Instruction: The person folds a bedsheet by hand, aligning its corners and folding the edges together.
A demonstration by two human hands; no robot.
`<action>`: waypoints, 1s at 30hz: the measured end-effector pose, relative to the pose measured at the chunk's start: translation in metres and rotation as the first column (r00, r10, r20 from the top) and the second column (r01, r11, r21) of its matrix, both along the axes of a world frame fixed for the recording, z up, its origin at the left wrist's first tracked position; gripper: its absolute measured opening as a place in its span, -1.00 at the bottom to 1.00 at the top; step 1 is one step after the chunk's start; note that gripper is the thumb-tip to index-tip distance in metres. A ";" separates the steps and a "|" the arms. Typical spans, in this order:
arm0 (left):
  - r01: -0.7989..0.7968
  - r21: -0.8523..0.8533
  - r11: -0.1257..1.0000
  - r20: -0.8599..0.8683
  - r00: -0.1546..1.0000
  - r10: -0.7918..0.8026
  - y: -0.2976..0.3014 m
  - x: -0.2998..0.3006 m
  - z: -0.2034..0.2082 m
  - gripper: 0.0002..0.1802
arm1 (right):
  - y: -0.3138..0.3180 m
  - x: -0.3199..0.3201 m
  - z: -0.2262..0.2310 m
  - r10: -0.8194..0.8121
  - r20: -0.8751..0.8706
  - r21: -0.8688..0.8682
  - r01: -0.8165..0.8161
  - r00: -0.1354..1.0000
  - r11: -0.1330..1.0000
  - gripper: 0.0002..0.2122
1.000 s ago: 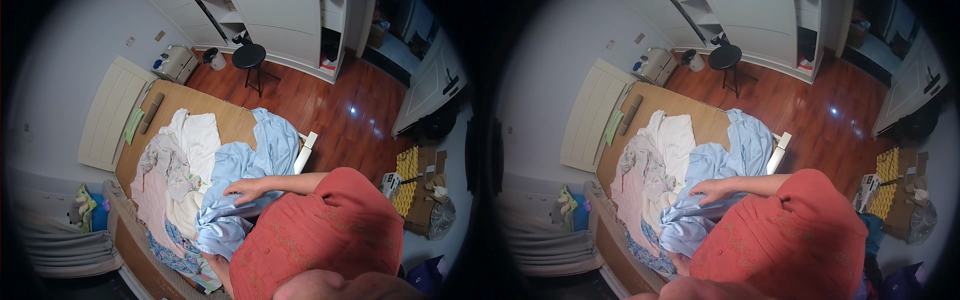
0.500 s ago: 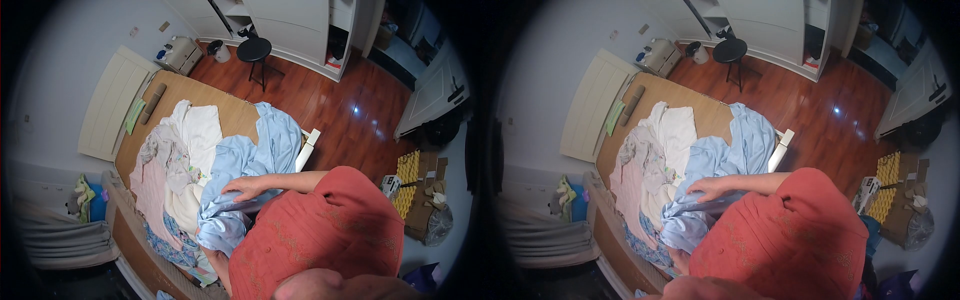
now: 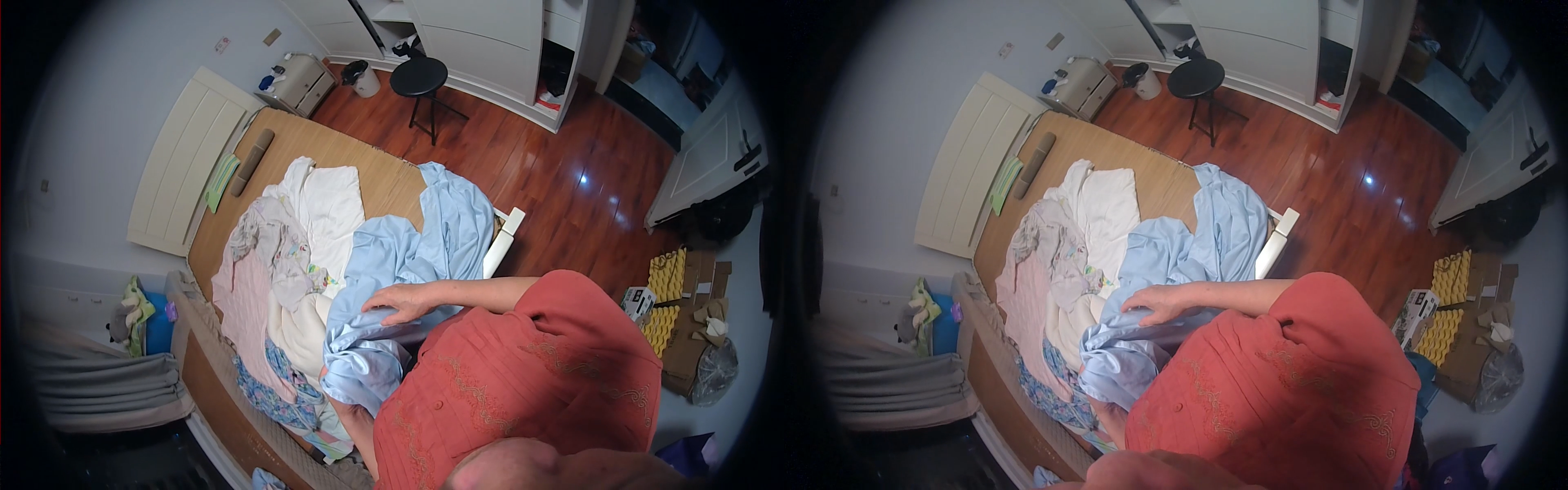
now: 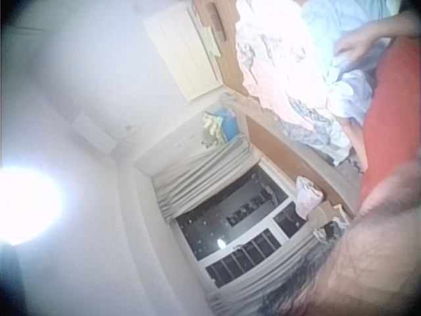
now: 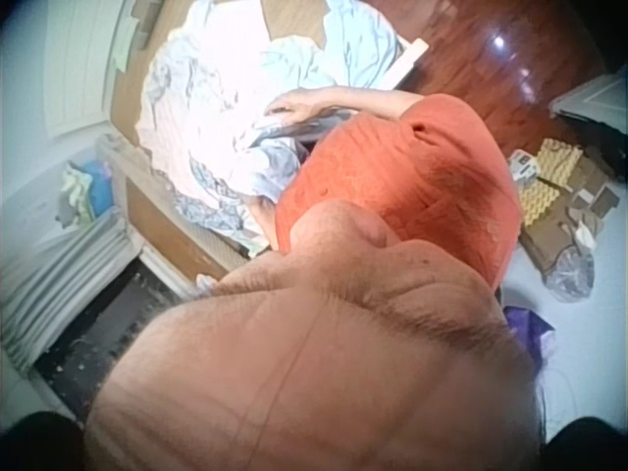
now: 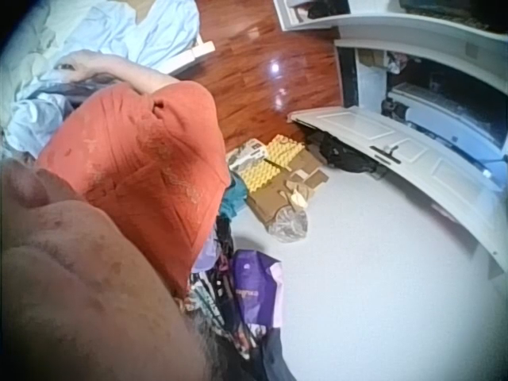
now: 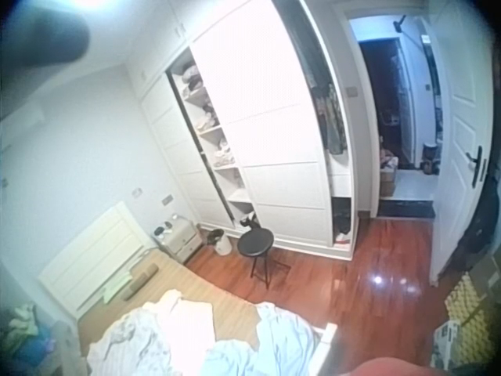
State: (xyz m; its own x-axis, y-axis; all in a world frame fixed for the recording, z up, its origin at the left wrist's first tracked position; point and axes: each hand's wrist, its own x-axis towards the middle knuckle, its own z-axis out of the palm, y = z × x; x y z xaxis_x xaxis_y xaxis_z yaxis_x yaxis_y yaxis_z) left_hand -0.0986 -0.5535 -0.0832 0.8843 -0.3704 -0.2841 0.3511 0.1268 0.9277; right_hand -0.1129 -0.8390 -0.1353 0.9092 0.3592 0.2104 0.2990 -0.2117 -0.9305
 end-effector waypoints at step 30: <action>0.051 -0.061 0.997 0.045 0.998 -0.049 -0.007 0.001 0.010 -0.69 | 0.029 0.018 0.022 0.032 -0.022 0.031 -0.032 0.999 0.999 -0.59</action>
